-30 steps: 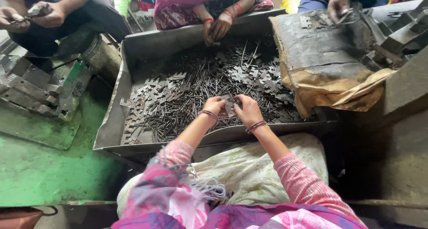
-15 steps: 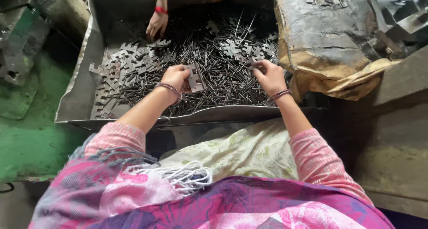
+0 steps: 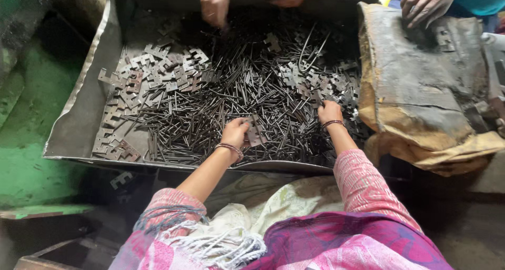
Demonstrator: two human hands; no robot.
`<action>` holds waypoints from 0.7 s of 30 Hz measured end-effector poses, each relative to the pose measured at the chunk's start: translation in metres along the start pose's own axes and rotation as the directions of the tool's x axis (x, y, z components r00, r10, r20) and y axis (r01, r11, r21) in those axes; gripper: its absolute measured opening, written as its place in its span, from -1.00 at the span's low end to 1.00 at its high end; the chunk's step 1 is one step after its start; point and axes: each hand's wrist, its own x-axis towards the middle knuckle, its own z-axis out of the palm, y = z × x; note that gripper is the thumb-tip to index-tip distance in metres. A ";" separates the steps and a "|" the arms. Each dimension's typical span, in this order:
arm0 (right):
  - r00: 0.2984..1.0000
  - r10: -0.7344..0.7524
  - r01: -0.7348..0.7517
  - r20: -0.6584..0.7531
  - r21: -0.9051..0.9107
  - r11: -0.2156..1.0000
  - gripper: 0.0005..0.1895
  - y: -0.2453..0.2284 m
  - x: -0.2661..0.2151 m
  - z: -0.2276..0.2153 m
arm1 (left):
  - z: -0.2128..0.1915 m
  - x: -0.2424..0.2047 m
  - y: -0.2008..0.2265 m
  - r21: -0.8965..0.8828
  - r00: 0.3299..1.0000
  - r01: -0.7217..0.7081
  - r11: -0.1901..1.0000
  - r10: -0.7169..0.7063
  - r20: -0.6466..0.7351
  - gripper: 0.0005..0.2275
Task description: The person sits on the floor and repeatedly picks small metal plates and pins from a bin, inserts the pins into the plates by hand, and places the assembled units into a sack. The task continues throughout the clip with the same repetitive assembly motion.
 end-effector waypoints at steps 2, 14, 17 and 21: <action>1.000 0.001 -0.002 -0.015 -0.051 0.999 -0.67 -0.005 0.005 0.010 | 0.010 0.010 -0.003 -0.015 0.999 0.020 1.000 -0.019 0.029 -0.78; 0.983 0.157 -0.149 -0.099 0.081 0.985 -0.48 0.004 0.037 0.032 | 0.037 0.043 -0.028 0.157 1.000 0.010 0.988 -0.005 -0.029 -0.78; 0.999 -0.016 0.021 -0.043 0.112 0.994 -0.60 0.002 0.029 0.035 | 0.036 0.041 -0.029 0.184 0.998 0.010 0.983 0.000 -0.058 -0.76; 0.971 -0.223 0.230 -0.087 0.070 0.971 -0.57 -0.001 0.000 0.034 | 0.037 0.042 -0.033 0.170 0.998 0.013 0.985 -0.003 -0.055 -0.76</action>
